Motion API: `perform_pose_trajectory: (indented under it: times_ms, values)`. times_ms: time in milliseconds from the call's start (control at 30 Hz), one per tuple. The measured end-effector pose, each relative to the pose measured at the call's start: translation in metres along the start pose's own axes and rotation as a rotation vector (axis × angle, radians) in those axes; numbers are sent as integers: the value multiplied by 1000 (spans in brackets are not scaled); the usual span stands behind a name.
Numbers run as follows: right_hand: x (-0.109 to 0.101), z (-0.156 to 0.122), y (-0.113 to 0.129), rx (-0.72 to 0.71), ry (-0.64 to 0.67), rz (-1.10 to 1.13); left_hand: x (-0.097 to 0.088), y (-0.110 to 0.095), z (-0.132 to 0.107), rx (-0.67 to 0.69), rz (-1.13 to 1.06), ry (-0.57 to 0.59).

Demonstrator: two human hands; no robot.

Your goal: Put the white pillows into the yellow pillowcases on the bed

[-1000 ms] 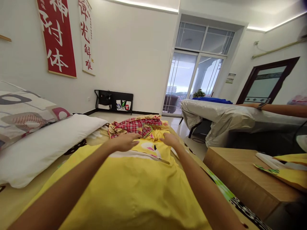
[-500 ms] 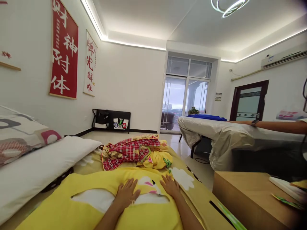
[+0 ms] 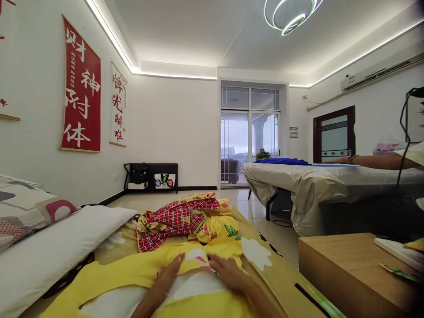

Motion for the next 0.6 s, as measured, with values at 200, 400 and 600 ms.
perform_pose_trajectory:
  times_ms: [200, 400, 600]
  values:
    - [29, -28, 9, -163, 21, 166, -38, -52, -55, 418, -110, -478]
    - [2, -33, 9, -234, 91, 260, 11, -123, -81, 938, 232, -518]
    - [8, -35, 20, -212, -50, 47, 15, -107, -76, 561, 119, -341]
Point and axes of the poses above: each hand's wrist, its own z-axis towards the middle knuckle, its own x-axis out of the palm, y = z × x, the point moved 4 cm from there along z, towards the middle knuckle, and after that the axes turned 1 degree about z, right-handed, at the moved point
